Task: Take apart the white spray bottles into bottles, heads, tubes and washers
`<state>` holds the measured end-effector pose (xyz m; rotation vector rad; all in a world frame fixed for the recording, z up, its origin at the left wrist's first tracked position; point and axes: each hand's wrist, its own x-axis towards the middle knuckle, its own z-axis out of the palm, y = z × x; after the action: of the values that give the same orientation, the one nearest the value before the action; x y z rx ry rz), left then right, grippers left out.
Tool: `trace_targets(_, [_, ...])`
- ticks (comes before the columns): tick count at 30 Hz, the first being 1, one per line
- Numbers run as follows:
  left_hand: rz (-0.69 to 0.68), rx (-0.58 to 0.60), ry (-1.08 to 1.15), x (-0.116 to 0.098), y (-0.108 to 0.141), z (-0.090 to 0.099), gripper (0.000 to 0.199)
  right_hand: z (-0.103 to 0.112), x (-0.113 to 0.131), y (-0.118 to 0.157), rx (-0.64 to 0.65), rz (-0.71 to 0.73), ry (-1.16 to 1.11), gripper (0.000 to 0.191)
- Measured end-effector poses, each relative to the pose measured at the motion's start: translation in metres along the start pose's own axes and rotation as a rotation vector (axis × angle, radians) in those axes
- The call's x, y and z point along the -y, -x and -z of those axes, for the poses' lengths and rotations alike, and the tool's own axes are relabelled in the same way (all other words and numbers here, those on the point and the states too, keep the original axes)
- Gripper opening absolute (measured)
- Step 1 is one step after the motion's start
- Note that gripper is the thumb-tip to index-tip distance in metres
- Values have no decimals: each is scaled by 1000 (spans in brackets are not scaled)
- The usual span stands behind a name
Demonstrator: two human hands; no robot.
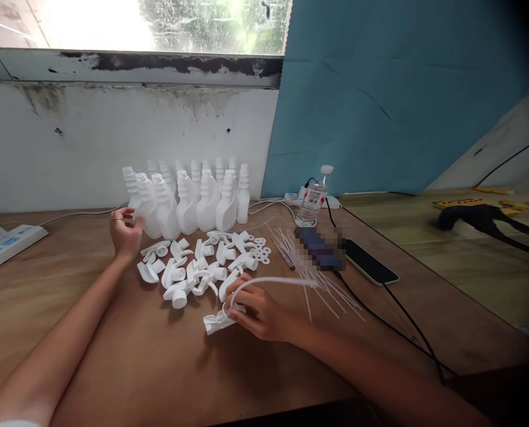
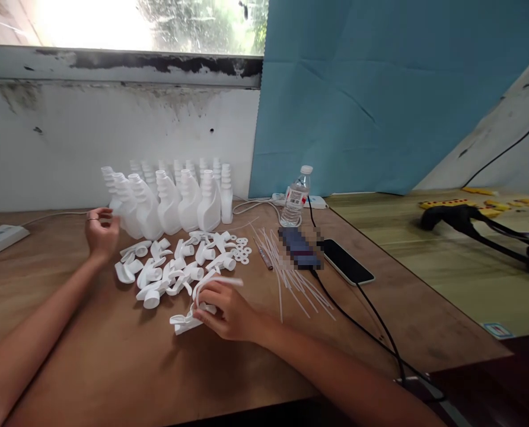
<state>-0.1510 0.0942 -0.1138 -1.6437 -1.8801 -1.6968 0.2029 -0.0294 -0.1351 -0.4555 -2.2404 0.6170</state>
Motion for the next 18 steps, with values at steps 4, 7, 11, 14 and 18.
trace_targets(4, [207,-41,-9,54,-23,-18,34,0,3,1,41,19,26,17])
trace_targets(7, [259,28,7,70,-26,-26,40,-1,2,3,28,-29,12,18])
trace_targets(11, [247,171,-6,76,-27,-24,38,0,0,6,4,-111,-50,32])
trace_targets(14, [250,162,-58,76,-26,-18,28,3,-2,7,-23,-76,-96,39])
trace_targets(18, [203,-52,-112,71,-14,-4,35,12,-10,7,-112,-128,-83,47])
